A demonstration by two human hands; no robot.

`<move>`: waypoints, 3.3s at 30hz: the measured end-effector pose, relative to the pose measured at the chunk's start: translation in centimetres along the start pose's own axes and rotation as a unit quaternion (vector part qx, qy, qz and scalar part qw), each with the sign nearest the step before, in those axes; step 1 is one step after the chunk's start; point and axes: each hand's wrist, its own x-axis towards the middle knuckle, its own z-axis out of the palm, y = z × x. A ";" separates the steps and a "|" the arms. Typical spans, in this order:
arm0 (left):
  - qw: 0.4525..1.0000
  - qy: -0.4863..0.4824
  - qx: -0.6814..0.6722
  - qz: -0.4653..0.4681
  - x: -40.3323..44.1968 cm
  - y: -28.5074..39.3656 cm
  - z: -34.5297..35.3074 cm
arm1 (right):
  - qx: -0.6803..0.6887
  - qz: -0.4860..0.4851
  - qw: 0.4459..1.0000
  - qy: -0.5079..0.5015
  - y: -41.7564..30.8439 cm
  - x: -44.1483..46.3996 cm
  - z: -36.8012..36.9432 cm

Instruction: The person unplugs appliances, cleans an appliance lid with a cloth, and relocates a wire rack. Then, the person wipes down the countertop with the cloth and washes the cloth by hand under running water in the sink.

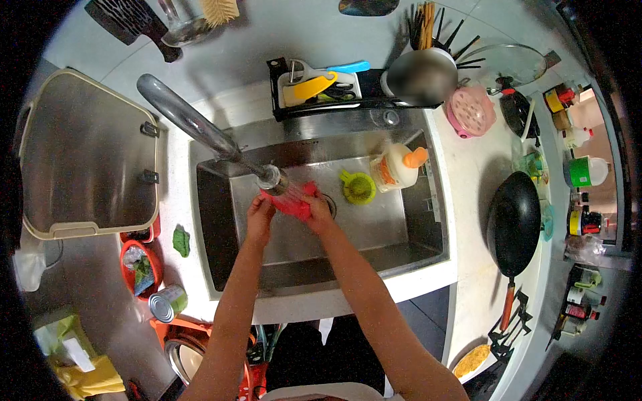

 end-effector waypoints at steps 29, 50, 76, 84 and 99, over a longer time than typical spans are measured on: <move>0.949 -0.115 -0.128 -0.266 -5.3 -3.2 11.6 | -0.803 -0.248 0.540 0.043 -7.2 -9.1 -0.9; 0.886 -0.338 -0.258 -0.185 -1.3 -2.9 26.3 | -0.639 -0.266 0.673 0.261 -25.6 -3.0 -4.5; 0.830 -0.178 0.447 0.281 -11.8 -4.5 16.5 | 0.182 -0.121 0.974 -0.059 -2.3 -5.8 -9.1; 0.909 -0.225 0.339 0.093 -7.2 -4.7 15.6 | 0.143 -0.036 0.989 -0.002 -4.2 -10.7 -5.4; 0.933 -0.209 0.294 0.009 -7.4 -6.1 14.9 | 0.135 0.010 0.990 0.028 -5.4 -11.8 -4.2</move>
